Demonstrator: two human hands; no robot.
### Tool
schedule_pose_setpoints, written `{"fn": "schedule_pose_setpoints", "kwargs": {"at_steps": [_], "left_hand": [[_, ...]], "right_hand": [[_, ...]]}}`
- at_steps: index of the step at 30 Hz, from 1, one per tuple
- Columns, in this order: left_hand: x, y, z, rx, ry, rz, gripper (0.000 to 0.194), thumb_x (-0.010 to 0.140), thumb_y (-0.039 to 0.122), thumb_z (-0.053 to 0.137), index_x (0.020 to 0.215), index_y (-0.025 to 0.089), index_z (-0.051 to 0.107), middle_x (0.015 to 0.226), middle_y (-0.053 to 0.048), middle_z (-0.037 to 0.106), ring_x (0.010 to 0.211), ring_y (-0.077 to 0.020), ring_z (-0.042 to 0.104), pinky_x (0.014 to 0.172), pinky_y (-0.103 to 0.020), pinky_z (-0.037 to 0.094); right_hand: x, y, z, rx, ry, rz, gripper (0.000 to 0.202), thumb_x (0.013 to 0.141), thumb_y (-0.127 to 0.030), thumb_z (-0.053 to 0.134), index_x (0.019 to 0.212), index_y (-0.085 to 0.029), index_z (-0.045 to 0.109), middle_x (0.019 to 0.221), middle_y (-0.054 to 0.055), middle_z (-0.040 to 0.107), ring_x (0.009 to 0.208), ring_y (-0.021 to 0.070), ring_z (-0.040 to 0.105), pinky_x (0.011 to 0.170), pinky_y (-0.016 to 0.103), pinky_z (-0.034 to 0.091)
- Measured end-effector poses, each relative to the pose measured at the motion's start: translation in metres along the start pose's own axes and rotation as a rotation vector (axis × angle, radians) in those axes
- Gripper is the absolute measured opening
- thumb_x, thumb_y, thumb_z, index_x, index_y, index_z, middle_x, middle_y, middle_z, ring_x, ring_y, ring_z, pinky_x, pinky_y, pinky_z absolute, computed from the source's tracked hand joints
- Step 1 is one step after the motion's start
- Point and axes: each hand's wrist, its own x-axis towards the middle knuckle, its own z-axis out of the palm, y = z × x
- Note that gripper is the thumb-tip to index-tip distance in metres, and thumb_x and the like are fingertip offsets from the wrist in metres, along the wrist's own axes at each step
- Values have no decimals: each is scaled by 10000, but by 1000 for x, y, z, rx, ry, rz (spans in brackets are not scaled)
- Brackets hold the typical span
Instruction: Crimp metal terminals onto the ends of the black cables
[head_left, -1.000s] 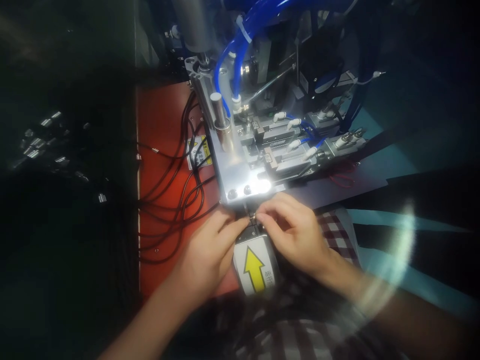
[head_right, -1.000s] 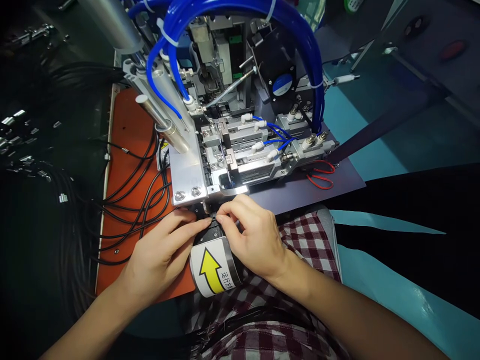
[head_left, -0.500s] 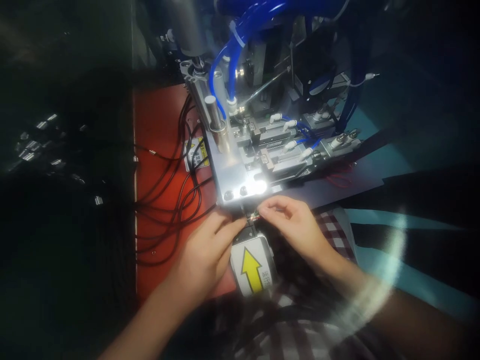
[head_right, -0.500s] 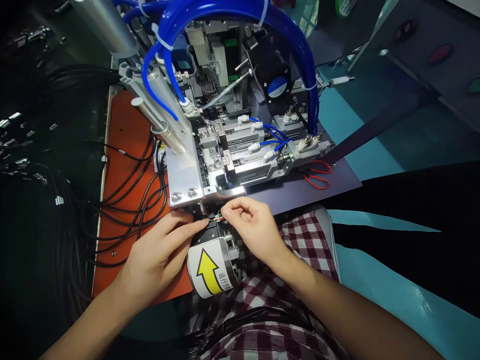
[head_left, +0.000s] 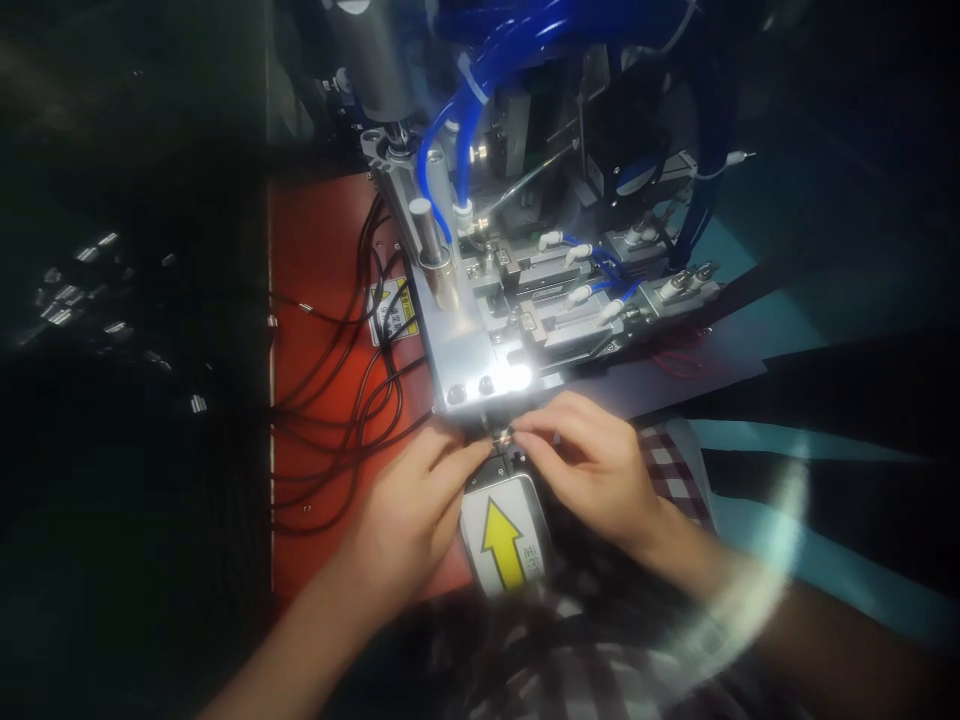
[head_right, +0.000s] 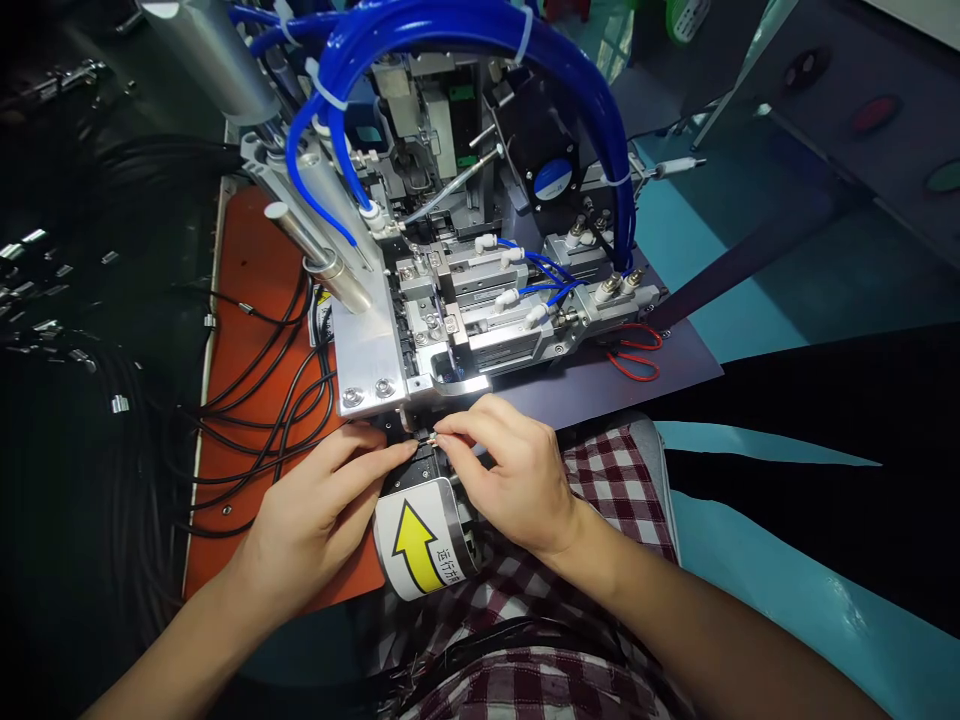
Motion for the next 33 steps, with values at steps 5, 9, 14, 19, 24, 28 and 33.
{"fn": "schedule_pose_setpoints", "kwargs": {"at_steps": [5, 9, 14, 19, 24, 28, 33], "left_hand": [[1, 1, 0, -3, 6, -2, 250, 911, 66, 442, 1031, 55, 661, 943, -87, 592, 883, -113, 596, 793, -156, 500], [0, 1, 0, -3, 5, -4, 244, 905, 58, 446, 1031, 72, 655, 930, -77, 589, 865, -111, 598, 768, -156, 508], [-1, 0, 1, -5, 2, -4, 244, 891, 38, 462, 1046, 79, 647, 949, -75, 583, 877, -109, 594, 782, -155, 504], [-1, -1, 1, -5, -13, -15, 254, 887, 29, 466, 1057, 82, 647, 970, -82, 588, 905, -113, 596, 807, -160, 502], [-2, -1, 0, -8, -11, -26, 259, 898, 46, 451, 1056, 107, 646, 961, -75, 600, 876, -112, 611, 768, -164, 518], [-1, -2, -1, -1, -13, -32, 269, 905, 65, 441, 1061, 147, 644, 943, -62, 607, 853, -121, 620, 732, -182, 534], [-2, -2, 1, 3, -16, -32, 263, 896, 48, 452, 1056, 120, 647, 943, -70, 597, 858, -117, 611, 739, -167, 521]], "right_hand": [[0, 4, -1, -14, -39, -44, 83, 844, -122, 599, 839, -157, 675, 761, 50, 656, 680, 153, 615, 643, 287, 498], [-3, 6, 0, 55, -51, 92, 87, 862, -136, 571, 822, -166, 642, 772, 43, 629, 699, 153, 597, 627, 279, 484], [-6, 7, 2, 139, -19, 233, 63, 847, -170, 594, 832, -176, 655, 776, 32, 603, 674, 141, 566, 558, 252, 452], [-4, 6, 2, 176, -52, 418, 66, 811, -229, 634, 816, -173, 669, 752, 27, 598, 615, 129, 526, 510, 243, 413], [0, 4, 4, 253, -99, 483, 87, 797, -237, 634, 749, -167, 653, 649, -9, 545, 532, 101, 445, 478, 233, 369], [0, 3, 6, 291, -86, 447, 71, 804, -210, 618, 751, -166, 637, 680, 1, 561, 566, 108, 470, 505, 232, 396], [0, 3, 6, 322, -104, 422, 83, 825, -202, 595, 752, -168, 615, 715, 13, 580, 600, 118, 498, 532, 236, 424]]}}
